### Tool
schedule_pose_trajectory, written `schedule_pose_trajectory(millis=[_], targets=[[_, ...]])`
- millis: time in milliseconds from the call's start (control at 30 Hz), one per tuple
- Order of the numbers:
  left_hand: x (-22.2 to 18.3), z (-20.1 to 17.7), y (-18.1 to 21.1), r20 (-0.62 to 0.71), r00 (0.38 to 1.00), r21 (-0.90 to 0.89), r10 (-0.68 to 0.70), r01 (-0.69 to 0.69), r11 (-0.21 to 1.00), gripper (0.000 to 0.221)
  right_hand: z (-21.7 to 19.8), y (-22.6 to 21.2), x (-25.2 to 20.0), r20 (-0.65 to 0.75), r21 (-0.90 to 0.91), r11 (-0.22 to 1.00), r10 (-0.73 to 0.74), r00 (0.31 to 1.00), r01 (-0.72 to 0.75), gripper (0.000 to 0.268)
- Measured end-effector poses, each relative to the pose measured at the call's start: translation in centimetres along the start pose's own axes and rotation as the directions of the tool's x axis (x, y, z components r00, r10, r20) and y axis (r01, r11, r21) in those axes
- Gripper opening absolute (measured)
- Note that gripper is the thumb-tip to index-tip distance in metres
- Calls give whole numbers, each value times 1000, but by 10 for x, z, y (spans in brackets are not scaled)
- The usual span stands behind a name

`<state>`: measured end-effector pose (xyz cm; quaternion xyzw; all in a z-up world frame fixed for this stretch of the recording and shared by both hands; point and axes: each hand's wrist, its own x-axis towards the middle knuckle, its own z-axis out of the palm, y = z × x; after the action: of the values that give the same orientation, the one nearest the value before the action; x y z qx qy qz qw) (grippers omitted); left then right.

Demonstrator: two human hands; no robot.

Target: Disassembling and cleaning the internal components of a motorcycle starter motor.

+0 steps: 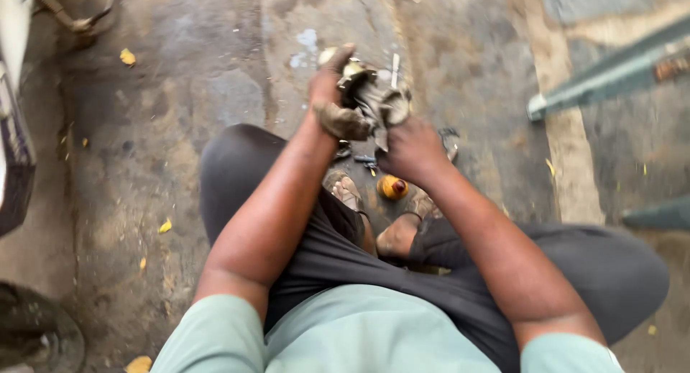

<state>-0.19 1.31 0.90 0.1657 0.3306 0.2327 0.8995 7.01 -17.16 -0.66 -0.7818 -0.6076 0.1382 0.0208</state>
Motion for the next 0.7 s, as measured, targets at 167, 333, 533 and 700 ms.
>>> schedule_pose_trajectory(millis=[167, 333, 533, 700], targets=[[6, -1, -13, 18, 989, 173, 144, -145, 974, 39, -7, -22, -5, -483, -53, 998, -61, 874, 41, 21], [6, -7, -3, 87, 967, 281, 241, -256, 925, 56, -23, -9, -8, -283, 714, 688, 109, 953, 133, 42], [-48, 40, 24, 81, 996, -31, 36, -34, 999, 81, -75, 72, -23, 15, 909, 400, -309, 951, 116, 25], [-45, 33, 8, 86, 996, 149, -17, 4, 989, 54, -105, 86, -39, 198, 690, 583, 419, 886, -430, 38]])
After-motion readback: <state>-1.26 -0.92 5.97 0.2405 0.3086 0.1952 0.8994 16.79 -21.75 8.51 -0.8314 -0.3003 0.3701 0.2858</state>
